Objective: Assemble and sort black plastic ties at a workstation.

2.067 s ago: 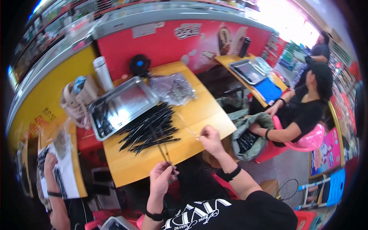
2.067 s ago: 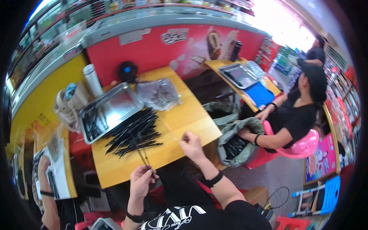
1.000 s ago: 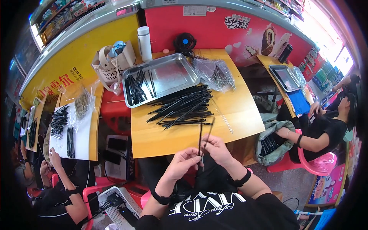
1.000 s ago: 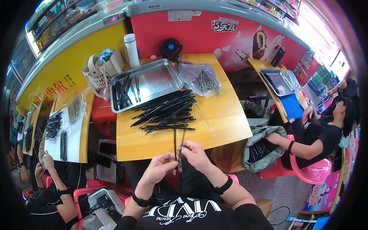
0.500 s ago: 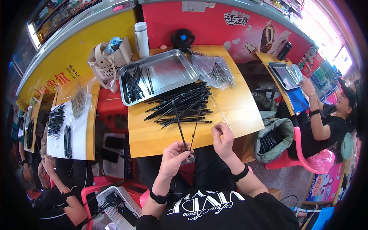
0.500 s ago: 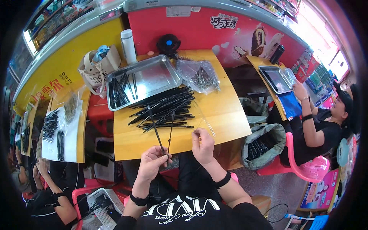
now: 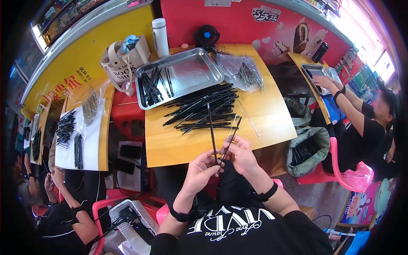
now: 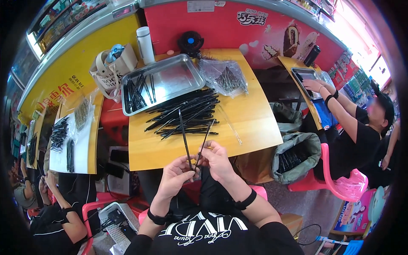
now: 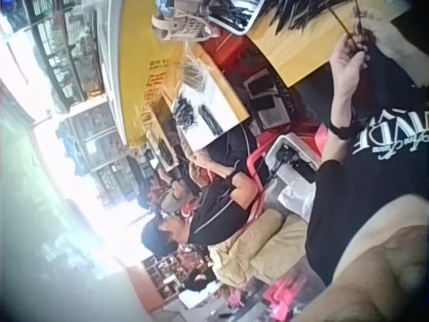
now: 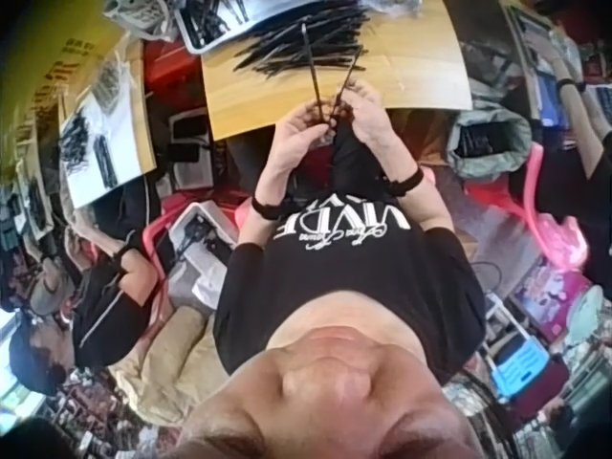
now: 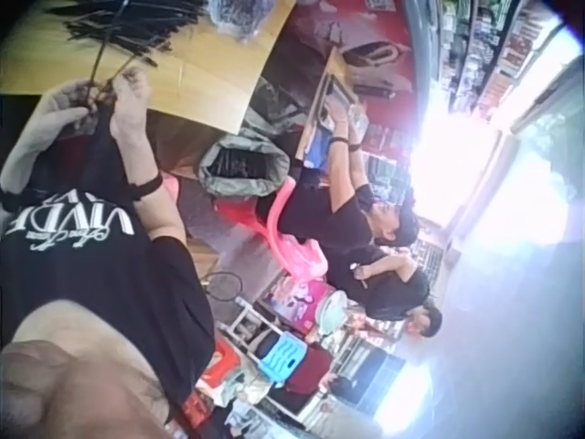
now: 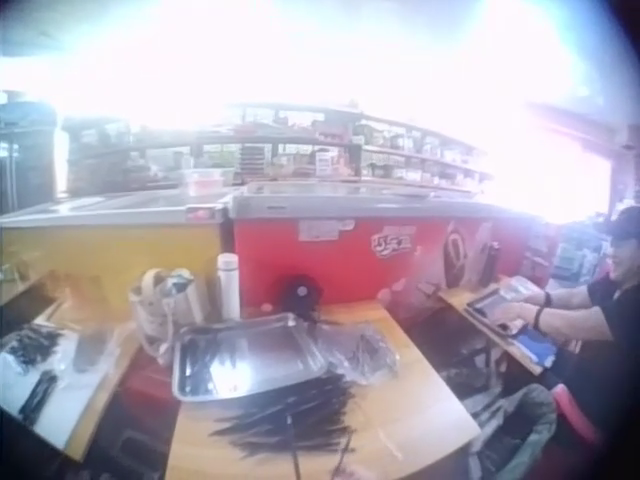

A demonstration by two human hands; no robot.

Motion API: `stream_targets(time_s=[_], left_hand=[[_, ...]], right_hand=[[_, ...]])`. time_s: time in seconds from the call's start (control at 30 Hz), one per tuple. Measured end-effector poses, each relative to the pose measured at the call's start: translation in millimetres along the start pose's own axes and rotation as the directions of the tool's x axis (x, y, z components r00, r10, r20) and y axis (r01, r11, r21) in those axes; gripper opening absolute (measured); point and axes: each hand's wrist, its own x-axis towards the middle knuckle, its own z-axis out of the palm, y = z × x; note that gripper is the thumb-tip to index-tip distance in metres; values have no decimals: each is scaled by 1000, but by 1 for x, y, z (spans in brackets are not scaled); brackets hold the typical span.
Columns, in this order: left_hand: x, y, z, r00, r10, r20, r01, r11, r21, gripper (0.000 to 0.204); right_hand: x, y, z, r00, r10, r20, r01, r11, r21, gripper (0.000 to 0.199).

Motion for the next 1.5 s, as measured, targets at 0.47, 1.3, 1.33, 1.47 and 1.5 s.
stream_targets(time_s=[0.47,1.3,1.33,1.47,1.5], left_hand=[[-2,1,3,1000,0,-6,0,999,32,43],[1,-5,0,998,64,-11,-63,996,67,40],[1,-7,-1,998,66,-12,-65,996,67,40],[-2,-8,-6,994,78,-71,-67,987,143,38],[-3,-7,-6,992,100,-78,-84,978,189,37]], right_hand=[[-3,6,3,999,25,-24,-24,999,28,8],[1,19,-3,995,-69,-69,73,995,61,7],[1,18,-1,990,-107,-92,112,992,56,8],[-5,-2,10,962,-264,-64,254,957,-140,10],[-4,-9,7,956,-287,-53,274,944,-182,5]])
